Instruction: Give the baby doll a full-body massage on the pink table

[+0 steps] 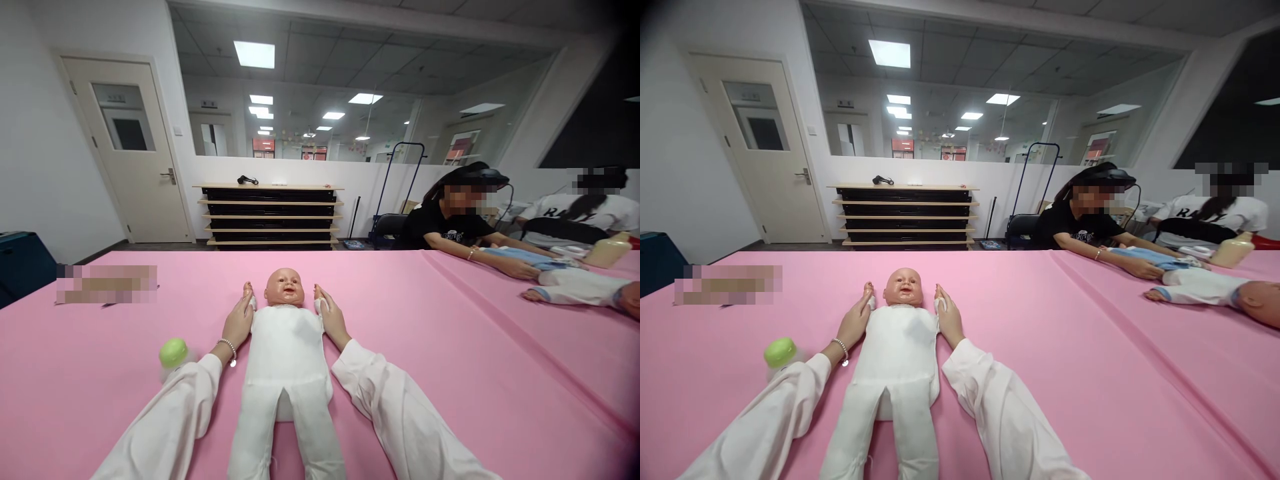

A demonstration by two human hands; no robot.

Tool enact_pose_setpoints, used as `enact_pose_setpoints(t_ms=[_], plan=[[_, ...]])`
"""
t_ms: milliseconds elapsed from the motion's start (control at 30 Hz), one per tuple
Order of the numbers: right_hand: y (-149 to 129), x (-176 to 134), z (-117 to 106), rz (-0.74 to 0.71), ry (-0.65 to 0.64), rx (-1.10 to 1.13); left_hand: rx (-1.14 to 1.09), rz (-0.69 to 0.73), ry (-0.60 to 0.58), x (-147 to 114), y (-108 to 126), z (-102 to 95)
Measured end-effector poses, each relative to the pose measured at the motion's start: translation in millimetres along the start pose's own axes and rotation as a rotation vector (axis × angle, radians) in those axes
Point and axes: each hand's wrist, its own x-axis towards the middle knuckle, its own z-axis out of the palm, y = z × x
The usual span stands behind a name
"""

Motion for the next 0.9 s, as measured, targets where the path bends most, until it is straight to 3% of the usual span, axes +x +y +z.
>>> enact_pose_setpoints(t_ms=[367, 567, 667, 900], plan=[[-3.6, -1.1, -3.3, -0.061, 0.031, -0.040, 0.020, -0.025, 0.010, 0.2, -3.5, -1.1], [-16.3, -4.9, -5.3, -0.125, 0.061, -0.067, 0.002, 0.085, 0.039, -1.9, -5.3, -0.2], [-21.2, -14.3, -4.7, -0.152, 0.081, -0.107, 0.019, 0.128, 0.053, -10.2, 0.6, -3.0], [-8.6, -43.6, -12.5, -0.186, 0.110, -0.180, -0.066, 0.058, 0.122, -39.5, 6.0, -16.1]])
